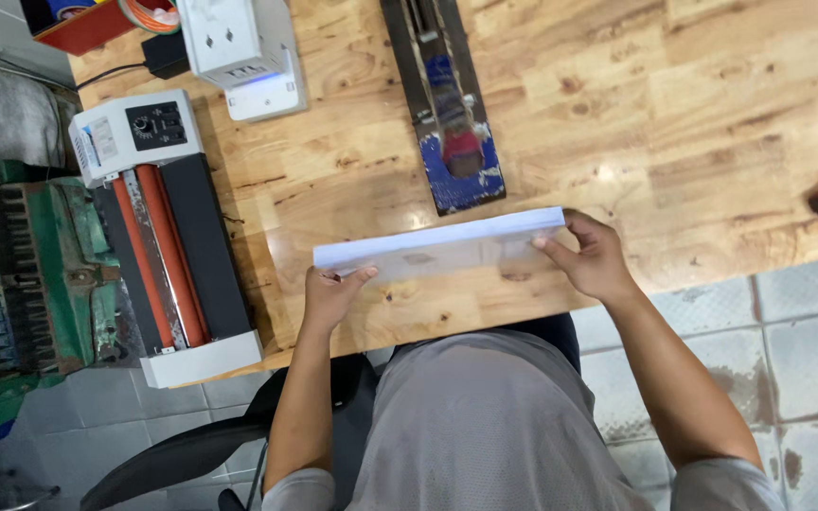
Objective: The person assembles printed sheets into booklets, places them into plastic sleeves, and uses a hammer to flatten the spine. The person repeats this process for multiple booklets on a wooden workbench.
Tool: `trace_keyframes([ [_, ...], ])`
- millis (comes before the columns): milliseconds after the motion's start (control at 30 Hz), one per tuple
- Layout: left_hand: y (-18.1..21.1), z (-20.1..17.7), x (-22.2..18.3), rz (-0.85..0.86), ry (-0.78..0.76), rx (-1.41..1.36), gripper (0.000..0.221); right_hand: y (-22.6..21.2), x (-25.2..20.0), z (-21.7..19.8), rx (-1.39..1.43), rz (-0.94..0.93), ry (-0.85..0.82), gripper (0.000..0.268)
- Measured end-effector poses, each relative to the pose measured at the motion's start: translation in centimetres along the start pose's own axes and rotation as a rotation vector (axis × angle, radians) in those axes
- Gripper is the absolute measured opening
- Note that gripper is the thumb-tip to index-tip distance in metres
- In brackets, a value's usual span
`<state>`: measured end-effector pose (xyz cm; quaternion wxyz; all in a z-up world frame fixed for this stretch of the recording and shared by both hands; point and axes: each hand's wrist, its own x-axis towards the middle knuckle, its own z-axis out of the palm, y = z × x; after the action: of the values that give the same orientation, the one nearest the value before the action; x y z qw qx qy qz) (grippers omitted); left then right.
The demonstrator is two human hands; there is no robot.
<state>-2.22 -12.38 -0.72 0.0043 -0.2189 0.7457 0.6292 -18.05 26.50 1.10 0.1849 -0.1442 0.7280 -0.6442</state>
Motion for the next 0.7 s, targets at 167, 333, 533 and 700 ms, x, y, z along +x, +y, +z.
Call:
trace_keyframes([
  [167,-0.7,-0.6,5.4,-0.456,-0.09,-0.182,0.035,2.0,5.9,-0.6,0.025,0.535,-0.091,0.02],
  [333,-1.7,-0.2,12.7,-0.733,-0.13,-0.316,0.048,5.6,14.7,0.3,0.177,0.83,-0.095,0.032],
  [533,-1.4,-0.8,15.4,-0.814,-0.122,-0.213,0.053,8.3,18.5,-0.9,0.165,0.94,-0.093,0.034],
  [700,-1.1,-0.4,15.7,-0.835,-0.093,-0.263,0.052,8.0,19.1,-1.3,0.145,0.951,-0.113,0.031],
])
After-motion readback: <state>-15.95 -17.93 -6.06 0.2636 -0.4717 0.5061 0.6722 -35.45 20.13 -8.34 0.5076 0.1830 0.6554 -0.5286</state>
